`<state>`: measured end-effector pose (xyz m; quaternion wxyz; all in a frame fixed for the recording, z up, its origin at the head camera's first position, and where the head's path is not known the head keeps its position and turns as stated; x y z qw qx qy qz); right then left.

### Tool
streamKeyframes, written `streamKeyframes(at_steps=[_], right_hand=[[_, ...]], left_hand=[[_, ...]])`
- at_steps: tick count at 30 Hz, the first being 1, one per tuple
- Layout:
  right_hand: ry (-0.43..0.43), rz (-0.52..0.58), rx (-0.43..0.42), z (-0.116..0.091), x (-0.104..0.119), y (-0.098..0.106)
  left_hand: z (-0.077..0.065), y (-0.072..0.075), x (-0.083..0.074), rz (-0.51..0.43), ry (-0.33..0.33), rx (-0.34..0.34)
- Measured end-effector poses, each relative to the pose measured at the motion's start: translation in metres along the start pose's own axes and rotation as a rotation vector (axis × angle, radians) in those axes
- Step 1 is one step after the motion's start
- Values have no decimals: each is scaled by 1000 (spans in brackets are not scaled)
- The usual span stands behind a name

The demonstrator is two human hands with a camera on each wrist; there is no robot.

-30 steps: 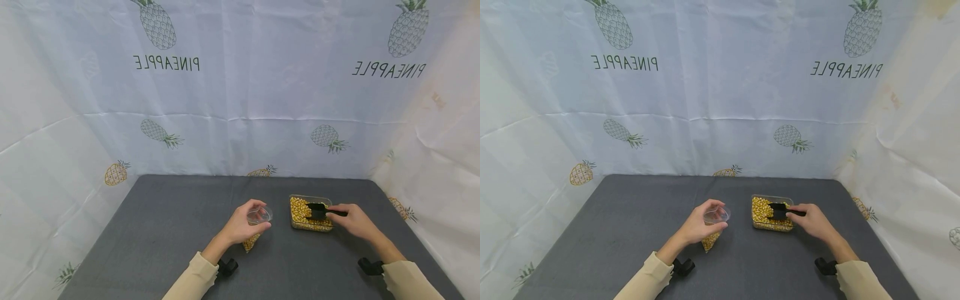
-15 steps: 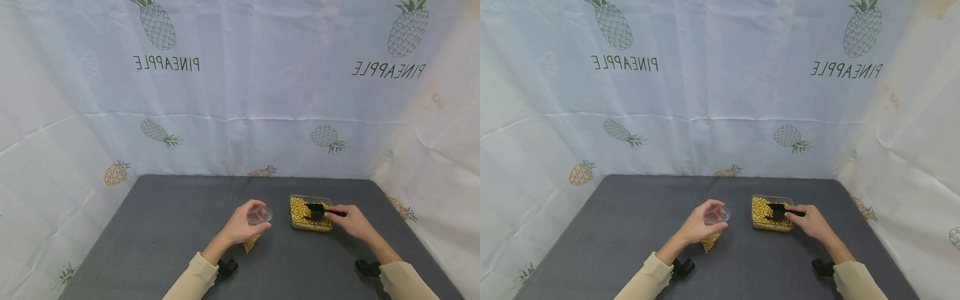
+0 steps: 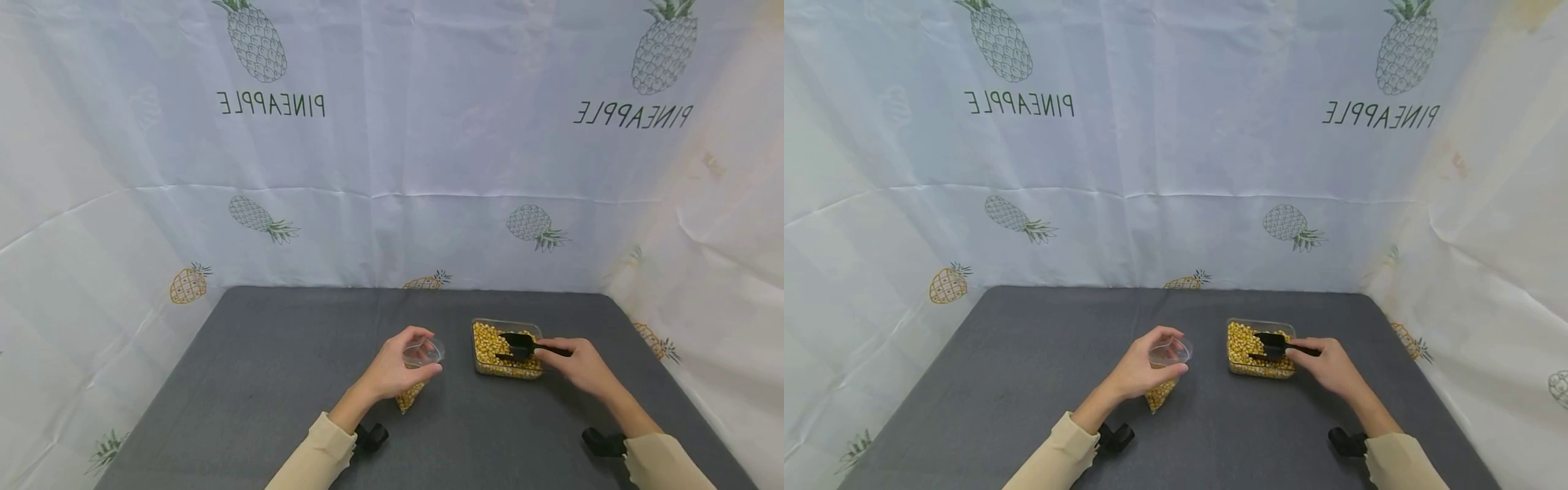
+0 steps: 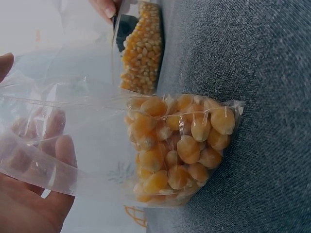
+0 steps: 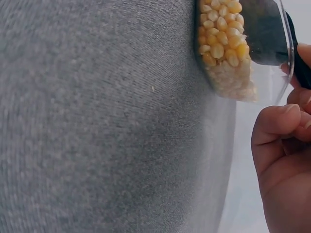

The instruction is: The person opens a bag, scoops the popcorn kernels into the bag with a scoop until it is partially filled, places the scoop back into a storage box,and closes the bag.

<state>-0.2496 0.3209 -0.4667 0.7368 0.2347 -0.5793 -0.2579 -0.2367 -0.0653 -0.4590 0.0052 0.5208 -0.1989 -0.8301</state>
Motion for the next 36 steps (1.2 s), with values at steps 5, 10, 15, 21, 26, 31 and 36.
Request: streamKeyframes(at_steps=[5, 10, 15, 21, 26, 31, 36], right_hand=[[-12, 16, -2, -2, 0, 5], [-14, 38, -3, -5, -1, 9], [-16, 74, -13, -7, 1, 11], [-22, 99, -36, -10, 2, 12], [-17, 115, -48, -10, 6, 13], [-25, 132, -51, -10, 11, 16], [-18, 152, -50, -10, 15, 17]], left_hand=[[0, 0, -1, 2, 7, -1], [0, 0, -1, 1, 8, 0], [-1, 0, -1, -4, 12, 0], [0, -1, 0, -1, 12, 0], [0, 0, -1, -3, 11, 4], [0, 0, -1, -12, 5, 8], [1, -1, 0, -15, 4, 7]])
Point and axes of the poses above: each hand's wrist, its own z-axis towards the middle knuckle, its own y-axis out of the back of the hand, x = y × z, the point moved 1 cm from there along z, towards the middle knuckle, and after that the axes turned 11 degrees about -x, right-handed, at the moved point
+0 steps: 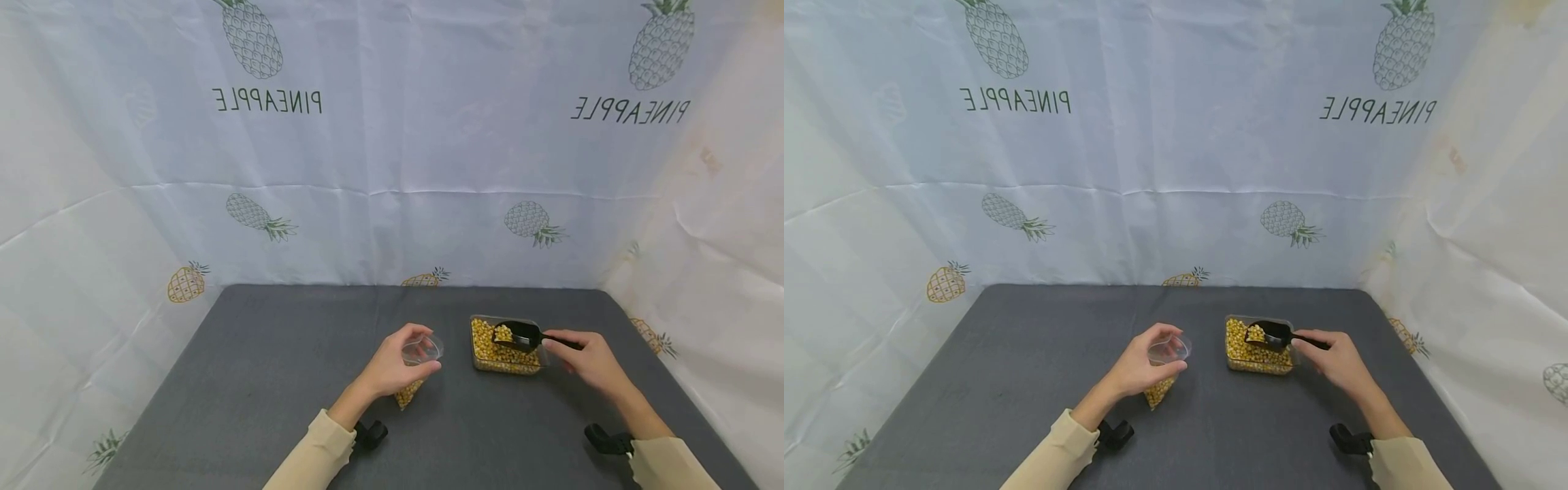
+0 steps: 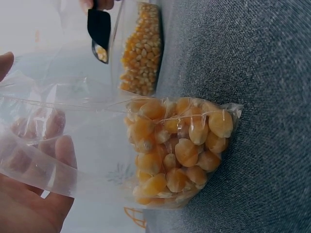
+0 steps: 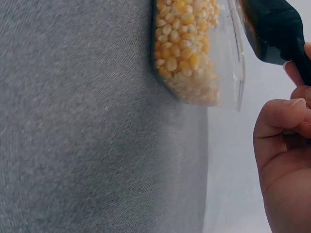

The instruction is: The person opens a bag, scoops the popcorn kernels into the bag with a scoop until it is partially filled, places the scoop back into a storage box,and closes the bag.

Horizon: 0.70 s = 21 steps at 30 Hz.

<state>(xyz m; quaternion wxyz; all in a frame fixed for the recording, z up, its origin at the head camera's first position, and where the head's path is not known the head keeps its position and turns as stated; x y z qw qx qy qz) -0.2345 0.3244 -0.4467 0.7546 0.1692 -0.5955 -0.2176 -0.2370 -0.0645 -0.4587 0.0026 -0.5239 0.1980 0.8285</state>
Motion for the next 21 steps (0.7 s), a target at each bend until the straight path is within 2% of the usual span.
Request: streamKeyframes(at_steps=[8, 21], right_hand=[[0, 7, 17, 0, 11, -3], [98, 20, 16, 0, 30, -12]], left_hand=[[0, 0, 2, 1, -13, -2], [0, 1, 1, 6, -15, -3]])
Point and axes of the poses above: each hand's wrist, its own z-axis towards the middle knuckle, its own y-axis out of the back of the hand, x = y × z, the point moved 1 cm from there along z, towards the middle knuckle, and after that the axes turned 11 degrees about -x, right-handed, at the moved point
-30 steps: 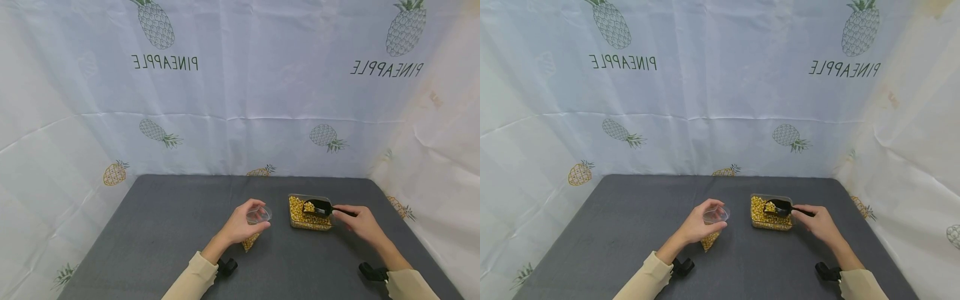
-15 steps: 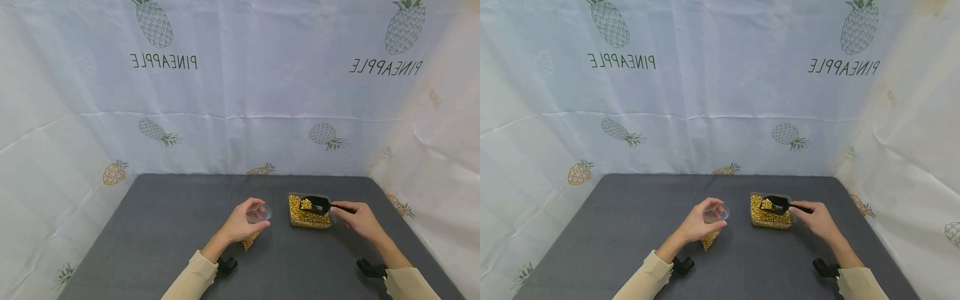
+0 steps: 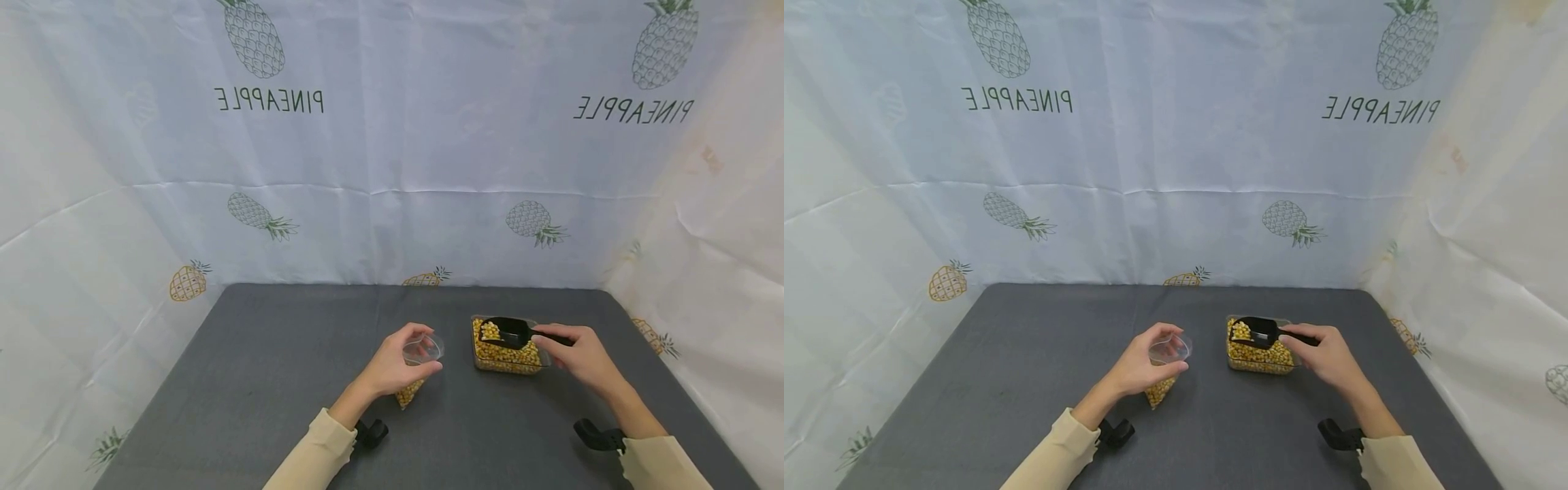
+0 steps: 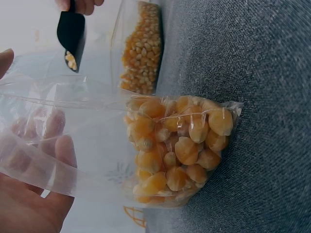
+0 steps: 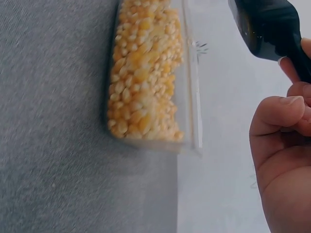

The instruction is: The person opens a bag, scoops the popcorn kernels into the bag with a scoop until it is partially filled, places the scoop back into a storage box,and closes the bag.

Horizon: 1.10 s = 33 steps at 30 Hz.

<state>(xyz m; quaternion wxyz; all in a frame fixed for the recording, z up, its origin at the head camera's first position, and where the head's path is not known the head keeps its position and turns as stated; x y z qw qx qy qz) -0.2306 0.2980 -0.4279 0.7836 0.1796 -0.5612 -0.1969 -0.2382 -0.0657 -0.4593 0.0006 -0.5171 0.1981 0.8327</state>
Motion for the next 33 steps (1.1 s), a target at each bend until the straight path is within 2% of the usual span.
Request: streamKeyframes(at_steps=[7, 21, 29, 33], right_hand=[[58, 36, 5, 1, 10, -4], [102, 56, 40, 4, 28, -13], [97, 38, 40, 2, 45, -18], [137, 26, 43, 4, 53, -22]], left_hand=[[0, 0, -1, -2, 6, -1], [0, 0, 2, 6, -1, -6], [0, -1, 2, -1, -3, -2], [1, 0, 2, -4, -2, 0]])
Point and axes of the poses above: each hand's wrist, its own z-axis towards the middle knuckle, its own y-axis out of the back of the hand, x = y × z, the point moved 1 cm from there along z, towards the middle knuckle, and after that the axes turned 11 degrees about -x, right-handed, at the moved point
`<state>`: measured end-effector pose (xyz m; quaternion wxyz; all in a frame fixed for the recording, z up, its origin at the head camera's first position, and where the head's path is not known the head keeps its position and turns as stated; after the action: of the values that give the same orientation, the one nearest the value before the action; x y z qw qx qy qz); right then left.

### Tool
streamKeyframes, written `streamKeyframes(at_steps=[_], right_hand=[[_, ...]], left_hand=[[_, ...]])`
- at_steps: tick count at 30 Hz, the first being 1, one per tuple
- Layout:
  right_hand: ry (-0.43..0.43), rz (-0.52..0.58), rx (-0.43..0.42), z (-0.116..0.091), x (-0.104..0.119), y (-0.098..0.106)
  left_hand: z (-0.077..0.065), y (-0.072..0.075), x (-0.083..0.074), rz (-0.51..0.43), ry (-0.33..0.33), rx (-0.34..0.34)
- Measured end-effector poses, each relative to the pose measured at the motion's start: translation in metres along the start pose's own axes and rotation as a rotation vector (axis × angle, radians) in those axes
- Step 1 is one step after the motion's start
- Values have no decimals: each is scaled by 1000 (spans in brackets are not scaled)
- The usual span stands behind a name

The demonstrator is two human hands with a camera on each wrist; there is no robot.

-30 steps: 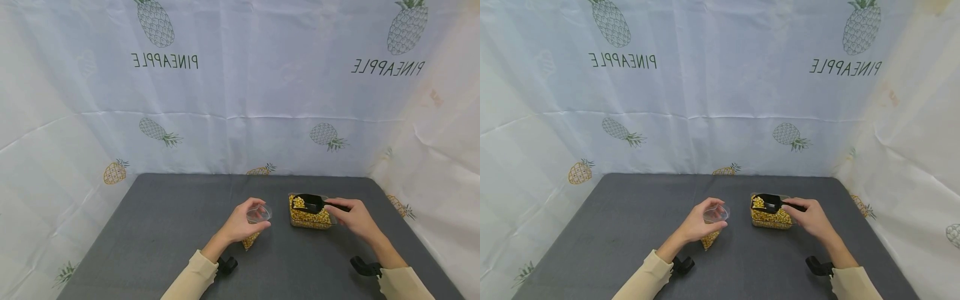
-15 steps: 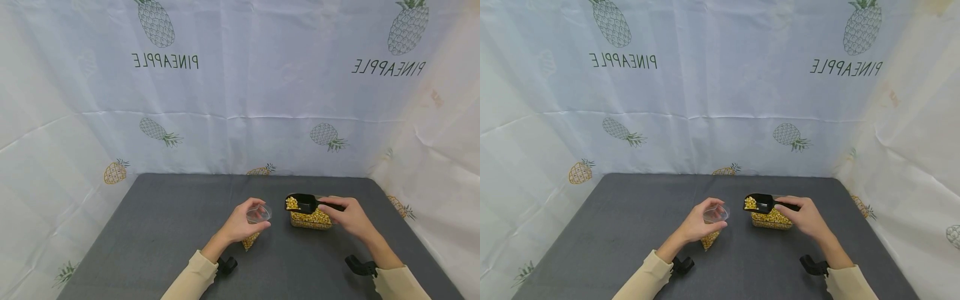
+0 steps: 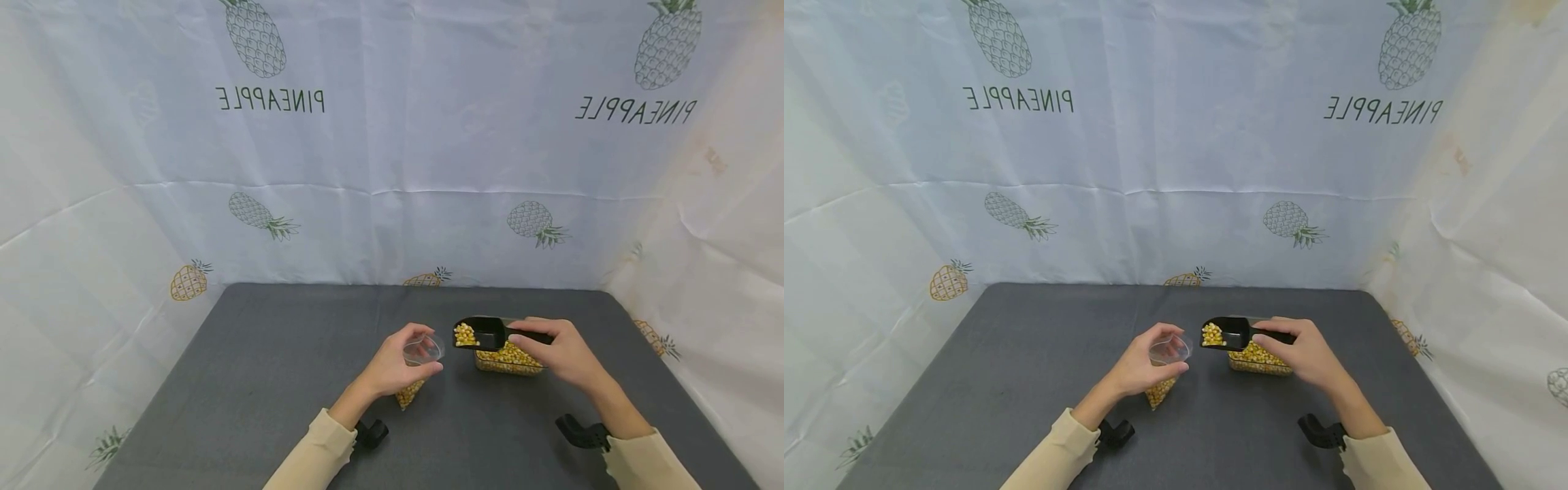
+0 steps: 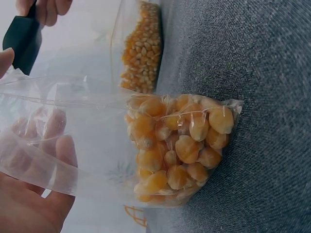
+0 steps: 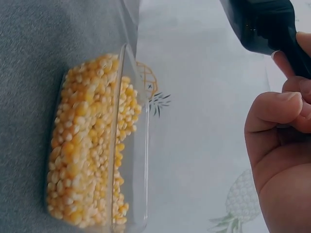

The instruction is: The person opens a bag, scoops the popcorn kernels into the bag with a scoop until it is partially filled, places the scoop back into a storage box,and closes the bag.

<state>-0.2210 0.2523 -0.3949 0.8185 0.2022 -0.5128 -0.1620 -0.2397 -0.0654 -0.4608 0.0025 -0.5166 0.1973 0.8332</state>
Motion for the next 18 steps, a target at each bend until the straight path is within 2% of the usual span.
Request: streamKeyframes(at_steps=[5, 18], right_hand=[[34, 53, 29, 5, 3, -5], [51, 24, 78, 13, 12, -16]], left_hand=[[0, 0, -1, 3, -2, 2], [0, 0, -1, 7, 4, 9]])
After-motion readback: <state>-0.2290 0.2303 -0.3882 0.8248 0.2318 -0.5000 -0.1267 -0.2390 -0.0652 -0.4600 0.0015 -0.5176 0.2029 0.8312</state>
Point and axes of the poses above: each hand's wrist, its own z-axis towards the middle knuckle, its own y-axis out of the back of the hand, x = y × z, the point moved 1 cm from there along z, towards the middle knuckle, and after that the axes turned 11 degrees about -x, right-handed, at the moved point
